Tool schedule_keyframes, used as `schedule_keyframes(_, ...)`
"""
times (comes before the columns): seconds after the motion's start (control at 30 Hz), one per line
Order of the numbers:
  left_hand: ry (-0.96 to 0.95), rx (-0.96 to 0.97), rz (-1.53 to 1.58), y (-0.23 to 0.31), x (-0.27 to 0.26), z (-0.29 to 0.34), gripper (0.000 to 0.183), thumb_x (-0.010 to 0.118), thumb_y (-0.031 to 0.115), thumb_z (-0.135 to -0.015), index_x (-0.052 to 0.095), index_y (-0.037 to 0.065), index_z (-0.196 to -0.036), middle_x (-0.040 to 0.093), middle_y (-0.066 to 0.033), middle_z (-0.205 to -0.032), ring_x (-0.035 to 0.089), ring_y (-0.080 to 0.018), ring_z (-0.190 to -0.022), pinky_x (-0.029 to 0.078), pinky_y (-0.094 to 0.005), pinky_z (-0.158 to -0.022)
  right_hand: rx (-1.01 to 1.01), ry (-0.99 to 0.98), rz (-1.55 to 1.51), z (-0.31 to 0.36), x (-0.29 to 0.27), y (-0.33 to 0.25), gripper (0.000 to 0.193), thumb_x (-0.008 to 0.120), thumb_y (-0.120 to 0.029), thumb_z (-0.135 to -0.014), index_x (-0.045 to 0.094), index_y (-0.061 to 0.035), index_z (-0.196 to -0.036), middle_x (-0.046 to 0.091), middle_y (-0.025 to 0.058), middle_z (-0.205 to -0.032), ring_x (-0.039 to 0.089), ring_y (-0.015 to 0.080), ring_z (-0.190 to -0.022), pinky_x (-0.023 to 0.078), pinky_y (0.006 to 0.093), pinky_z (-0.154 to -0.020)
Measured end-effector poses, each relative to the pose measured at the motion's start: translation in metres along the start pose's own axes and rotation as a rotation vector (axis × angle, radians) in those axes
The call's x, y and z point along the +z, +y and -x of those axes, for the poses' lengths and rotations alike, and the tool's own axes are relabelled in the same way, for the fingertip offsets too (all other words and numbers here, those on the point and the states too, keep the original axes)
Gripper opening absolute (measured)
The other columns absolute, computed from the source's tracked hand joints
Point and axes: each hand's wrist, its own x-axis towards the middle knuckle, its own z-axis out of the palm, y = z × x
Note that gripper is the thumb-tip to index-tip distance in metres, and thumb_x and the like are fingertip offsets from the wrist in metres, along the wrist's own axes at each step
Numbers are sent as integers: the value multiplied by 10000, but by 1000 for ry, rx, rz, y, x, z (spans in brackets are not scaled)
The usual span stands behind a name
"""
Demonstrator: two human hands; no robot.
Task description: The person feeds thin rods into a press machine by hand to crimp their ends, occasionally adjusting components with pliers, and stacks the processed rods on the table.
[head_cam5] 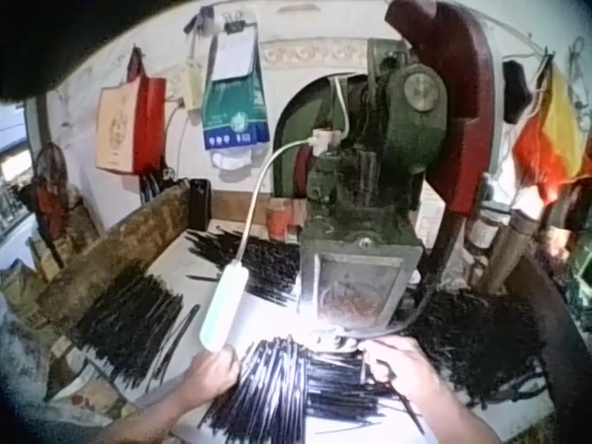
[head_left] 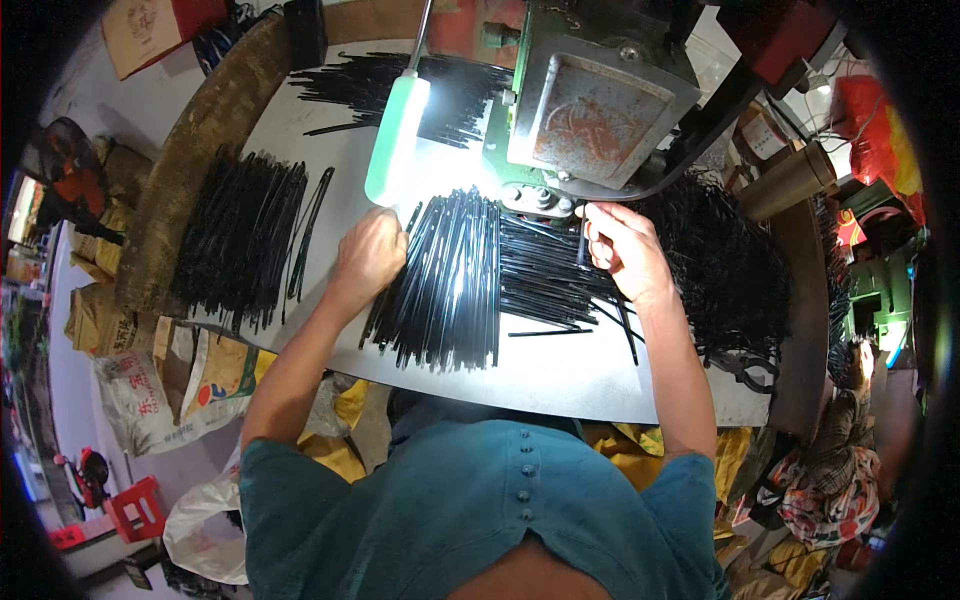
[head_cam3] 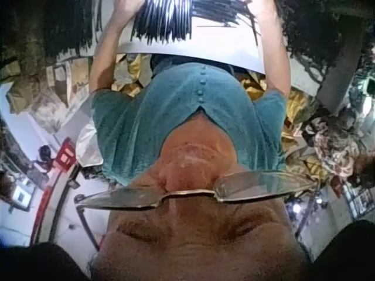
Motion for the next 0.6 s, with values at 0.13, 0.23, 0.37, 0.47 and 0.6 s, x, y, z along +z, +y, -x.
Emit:
schedule_keyframes(0.13, 321, 309, 3, -3, 2, 1, 110, 506, 51, -767, 466, -38, -715, 495, -172, -656, 511, -278, -606, 407, -375, -594, -3, 98, 14, 1, -8, 6, 106, 530, -93, -804, 525, 5, -846, 550, 51, -714, 548, 100, -586, 452, 185, -515)
schedule_keyframes(0.23, 199, 131, 586, 34, -11, 0, 121, 513, -57, -738, 415, 2, -697, 426, -56, -629, 430, -122, -557, 395, -240, -536, -38, 153, -81, 7, 4, 3, 106, 496, -66, -817, 500, 38, -834, 556, 125, -797, 594, 206, -719, 509, 295, -640)
schedule_keyframes(0.37, 218, 315, 636, 60, 1, -2, 170, 556, -59, -719, 525, 20, -866, 449, -31, -683, 441, -104, -598, 397, -224, -557, -94, 165, -259, 6, 15, 13, 67, 480, -28, -815, 499, 36, -812, 551, 146, -801, 591, 265, -782, 505, 375, -719)
schedule_keyframes(0.47, 316, 522, 304, 69, 13, -12, 200, 602, -17, -711, 553, 15, -902, 476, -51, -711, 462, -142, -610, 403, -240, -567, -167, 216, -255, 8, 26, 14, 124, 533, -9, -776, 475, 77, -844, 561, 181, -830, 601, 249, -767, 524, 313, -699)
schedule_keyframes(0.6, 348, 522, 407, 78, 28, -17, 220, 559, 28, -722, 537, 10, -940, 556, -161, -789, 539, -305, -714, 437, -363, -639, -293, 180, -319, -4, 18, 25, 167, 533, 15, -766, 467, 116, -881, 559, 226, -875, 597, 279, -813, 520, 320, -739)
